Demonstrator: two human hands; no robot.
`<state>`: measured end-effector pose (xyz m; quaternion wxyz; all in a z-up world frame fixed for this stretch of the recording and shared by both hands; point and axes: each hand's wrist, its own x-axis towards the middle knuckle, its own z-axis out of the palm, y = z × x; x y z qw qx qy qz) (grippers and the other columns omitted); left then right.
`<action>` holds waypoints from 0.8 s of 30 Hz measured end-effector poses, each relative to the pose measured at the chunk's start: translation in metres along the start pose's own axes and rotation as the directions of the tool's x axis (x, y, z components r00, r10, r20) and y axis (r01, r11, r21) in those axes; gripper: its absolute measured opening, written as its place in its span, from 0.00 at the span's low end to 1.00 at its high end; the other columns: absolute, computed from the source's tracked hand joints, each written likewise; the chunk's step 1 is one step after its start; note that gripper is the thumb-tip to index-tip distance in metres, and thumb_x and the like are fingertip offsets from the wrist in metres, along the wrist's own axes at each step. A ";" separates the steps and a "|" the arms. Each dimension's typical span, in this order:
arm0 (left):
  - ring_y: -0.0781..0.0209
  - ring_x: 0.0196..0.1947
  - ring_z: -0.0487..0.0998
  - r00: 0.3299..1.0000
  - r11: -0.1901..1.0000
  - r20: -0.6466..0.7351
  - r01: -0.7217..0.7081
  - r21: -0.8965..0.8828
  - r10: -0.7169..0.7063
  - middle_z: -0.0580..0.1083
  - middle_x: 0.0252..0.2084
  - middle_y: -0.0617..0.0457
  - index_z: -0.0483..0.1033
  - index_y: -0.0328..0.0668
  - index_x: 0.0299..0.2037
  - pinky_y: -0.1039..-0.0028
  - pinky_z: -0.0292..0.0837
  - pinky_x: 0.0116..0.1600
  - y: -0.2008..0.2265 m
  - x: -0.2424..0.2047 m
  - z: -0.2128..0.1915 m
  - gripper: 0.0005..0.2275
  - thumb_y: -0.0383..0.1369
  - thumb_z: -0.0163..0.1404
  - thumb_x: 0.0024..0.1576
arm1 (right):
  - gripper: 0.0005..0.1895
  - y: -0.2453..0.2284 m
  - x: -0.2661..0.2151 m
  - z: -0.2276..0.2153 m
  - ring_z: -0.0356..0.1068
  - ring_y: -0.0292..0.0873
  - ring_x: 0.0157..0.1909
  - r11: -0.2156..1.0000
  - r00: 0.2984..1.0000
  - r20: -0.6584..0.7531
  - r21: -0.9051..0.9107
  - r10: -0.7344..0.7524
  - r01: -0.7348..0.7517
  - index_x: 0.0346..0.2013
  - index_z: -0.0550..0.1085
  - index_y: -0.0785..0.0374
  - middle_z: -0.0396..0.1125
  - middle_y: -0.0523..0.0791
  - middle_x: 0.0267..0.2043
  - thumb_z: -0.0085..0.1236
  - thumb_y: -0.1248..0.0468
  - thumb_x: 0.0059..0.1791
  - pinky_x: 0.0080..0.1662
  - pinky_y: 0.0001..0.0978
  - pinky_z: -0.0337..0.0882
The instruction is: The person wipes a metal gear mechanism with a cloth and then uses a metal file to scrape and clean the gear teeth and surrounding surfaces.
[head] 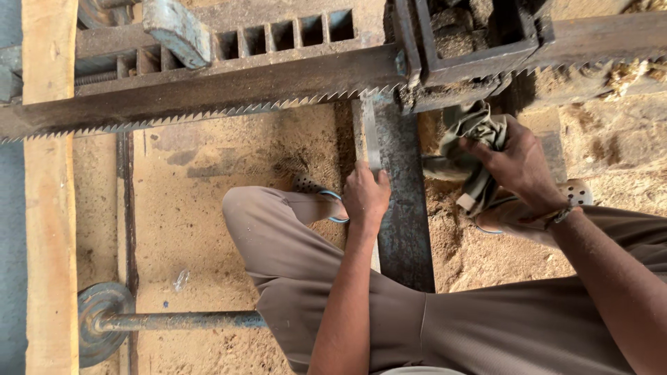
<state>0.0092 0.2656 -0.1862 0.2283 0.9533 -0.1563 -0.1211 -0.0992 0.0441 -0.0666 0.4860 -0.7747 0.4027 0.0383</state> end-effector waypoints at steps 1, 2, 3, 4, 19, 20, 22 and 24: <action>0.41 0.39 0.82 1.000 0.999 -0.011 -0.013 0.029 0.014 0.79 0.40 0.39 0.69 0.37 0.49 0.51 0.80 0.41 -0.001 0.002 -0.003 0.14 0.40 0.54 0.63 | 0.24 -0.006 -0.004 0.003 0.77 0.45 0.32 1.000 1.000 0.013 0.012 0.011 -0.011 0.59 0.67 0.61 0.76 0.55 0.40 0.61 0.55 0.53 0.32 0.41 0.80; 0.44 0.37 0.82 0.999 0.999 0.039 0.034 -0.036 -0.032 0.79 0.39 0.38 0.67 0.36 0.51 0.56 0.81 0.37 -0.003 0.004 -0.007 0.13 0.36 0.50 0.64 | 0.25 -0.010 -0.008 0.008 0.76 0.46 0.31 0.999 0.999 0.025 0.024 0.021 -0.022 0.60 0.66 0.60 0.76 0.53 0.41 0.61 0.55 0.53 0.31 0.43 0.80; 0.47 0.35 0.83 0.993 0.992 0.094 0.081 -0.099 -0.071 0.78 0.38 0.38 0.66 0.34 0.53 0.61 0.82 0.33 -0.005 0.006 -0.010 0.11 0.33 0.46 0.65 | 0.25 -0.014 -0.011 0.011 0.76 0.46 0.30 0.999 0.999 0.035 0.036 0.033 -0.034 0.60 0.65 0.59 0.76 0.52 0.41 0.60 0.55 0.52 0.30 0.44 0.79; 0.51 0.32 0.83 0.983 0.979 0.150 0.130 -0.160 -0.106 0.78 0.36 0.37 0.65 0.32 0.55 0.66 0.83 0.29 -0.008 0.009 -0.012 0.10 0.29 0.43 0.66 | 0.26 -0.017 -0.011 0.014 0.77 0.47 0.31 1.000 0.999 0.037 -0.002 0.004 -0.004 0.62 0.63 0.58 0.75 0.53 0.41 0.60 0.56 0.52 0.32 0.43 0.80; 0.65 0.16 0.64 0.999 0.852 -0.029 0.012 -0.523 -0.032 0.67 0.20 0.55 0.71 0.42 0.44 0.67 0.61 0.19 -0.048 0.034 -0.027 0.18 0.45 0.32 0.71 | 0.48 0.043 -0.027 0.087 0.55 0.57 0.71 0.518 0.611 0.530 -0.334 -0.588 0.788 0.72 0.58 0.56 0.51 0.52 0.77 0.67 0.51 0.42 0.64 0.65 0.56; 0.67 0.18 0.67 0.996 0.840 -0.092 -0.064 -0.539 0.018 0.68 0.22 0.57 0.72 0.41 0.44 0.68 0.64 0.22 -0.049 0.037 -0.030 0.20 0.46 0.30 0.72 | 0.42 0.046 -0.033 0.100 0.47 0.55 0.74 0.320 0.433 0.604 -0.291 -0.670 0.902 0.70 0.57 0.46 0.47 0.48 0.77 0.65 0.53 0.45 0.67 0.70 0.44; 0.70 0.23 0.71 0.972 0.809 -0.210 -0.208 -0.550 0.107 0.70 0.26 0.60 0.72 0.41 0.43 0.68 0.70 0.27 -0.054 0.037 -0.036 0.23 0.49 0.28 0.73 | 0.38 0.045 -0.037 0.118 0.38 0.50 0.78 0.146 0.246 0.770 -0.198 -0.589 0.969 0.69 0.56 0.35 0.42 0.41 0.78 0.62 0.56 0.47 0.71 0.74 0.29; 0.68 0.20 0.69 0.996 0.797 -0.090 -0.077 -0.599 0.028 0.68 0.23 0.58 0.73 0.42 0.44 0.67 0.67 0.25 -0.053 0.037 -0.039 0.24 0.50 0.28 0.71 | 0.40 0.031 -0.029 0.131 0.35 0.43 0.81 0.227 0.243 0.913 -0.174 -0.328 0.958 0.69 0.53 0.35 0.41 0.34 0.80 0.61 0.59 0.47 0.74 0.72 0.24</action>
